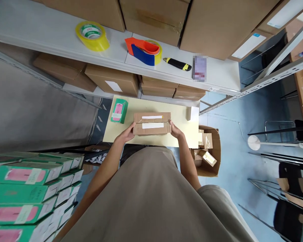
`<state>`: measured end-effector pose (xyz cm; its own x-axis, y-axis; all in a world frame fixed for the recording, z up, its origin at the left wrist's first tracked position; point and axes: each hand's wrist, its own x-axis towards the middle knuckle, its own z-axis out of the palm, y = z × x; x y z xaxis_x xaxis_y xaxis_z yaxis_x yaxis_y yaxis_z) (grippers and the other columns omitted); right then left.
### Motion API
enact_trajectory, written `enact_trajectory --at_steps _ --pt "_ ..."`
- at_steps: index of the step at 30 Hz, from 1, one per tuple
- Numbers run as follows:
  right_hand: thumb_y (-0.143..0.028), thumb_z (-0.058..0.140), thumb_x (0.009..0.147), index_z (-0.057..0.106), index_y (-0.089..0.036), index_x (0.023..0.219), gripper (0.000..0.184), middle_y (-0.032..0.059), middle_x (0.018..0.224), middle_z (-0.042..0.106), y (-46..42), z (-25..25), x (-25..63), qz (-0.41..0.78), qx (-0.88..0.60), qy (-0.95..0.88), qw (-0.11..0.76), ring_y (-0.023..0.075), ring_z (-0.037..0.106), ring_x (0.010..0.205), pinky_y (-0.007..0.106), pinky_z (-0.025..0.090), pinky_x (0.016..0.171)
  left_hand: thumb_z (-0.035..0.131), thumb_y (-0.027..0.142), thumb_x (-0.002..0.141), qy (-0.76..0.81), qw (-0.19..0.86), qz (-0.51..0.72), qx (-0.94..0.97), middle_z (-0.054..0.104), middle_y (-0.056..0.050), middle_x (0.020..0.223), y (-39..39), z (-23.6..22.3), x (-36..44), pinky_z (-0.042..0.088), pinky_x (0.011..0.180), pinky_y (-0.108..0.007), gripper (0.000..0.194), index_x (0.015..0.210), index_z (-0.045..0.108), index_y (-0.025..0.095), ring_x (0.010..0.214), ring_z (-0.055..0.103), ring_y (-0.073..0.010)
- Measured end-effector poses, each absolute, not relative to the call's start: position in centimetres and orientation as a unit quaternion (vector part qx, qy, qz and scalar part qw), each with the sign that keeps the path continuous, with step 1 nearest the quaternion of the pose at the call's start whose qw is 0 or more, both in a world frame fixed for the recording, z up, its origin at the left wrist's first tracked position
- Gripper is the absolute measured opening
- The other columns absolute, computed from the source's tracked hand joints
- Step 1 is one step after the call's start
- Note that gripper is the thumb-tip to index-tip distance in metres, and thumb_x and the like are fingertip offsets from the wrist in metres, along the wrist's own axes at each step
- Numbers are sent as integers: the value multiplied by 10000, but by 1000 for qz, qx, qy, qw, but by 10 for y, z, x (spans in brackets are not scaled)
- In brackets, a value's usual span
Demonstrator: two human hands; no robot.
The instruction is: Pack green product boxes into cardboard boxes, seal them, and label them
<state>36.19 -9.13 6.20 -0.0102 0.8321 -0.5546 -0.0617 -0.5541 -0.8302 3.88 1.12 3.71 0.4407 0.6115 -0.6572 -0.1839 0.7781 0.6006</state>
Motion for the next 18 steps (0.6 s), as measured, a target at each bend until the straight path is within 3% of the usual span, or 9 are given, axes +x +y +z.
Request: enact_trajectory --at_steps 4,8,14,18 --pt "-1003 290 1018 682 -205 1574 1049 176 1480 794 -86 70 366 653 -604 -308 336 302 677 1500 545 588 1249 923 654 842 449 829 236 235 841 -142 1294 14 37 42 614 1163 -486 733 1402 747 214 1365 745 -364" --pt "-1005 411 984 768 -190 1439 999 197 1419 811 -90 72 356 629 -625 -302 351 334 691 1471 555 609 1219 916 656 835 433 827 262 244 844 -122 1287 14 39 37 630 1127 -459 788 1470 723 231 1339 762 -345" --pt "-1023 348 972 719 -186 1492 1053 209 1412 807 -88 63 340 655 -596 -298 357 338 710 1432 554 628 1182 930 571 814 472 805 273 234 832 -113 1340 21 32 24 662 1061 -442 787 1495 703 250 1311 778 -346" --pt "-970 349 1022 716 -235 1488 944 158 1399 822 -62 51 344 606 -637 -313 360 318 721 1418 543 617 1197 902 585 827 494 785 287 239 798 -144 1426 41 22 32 645 1113 -461 792 1506 686 238 1351 757 -346"
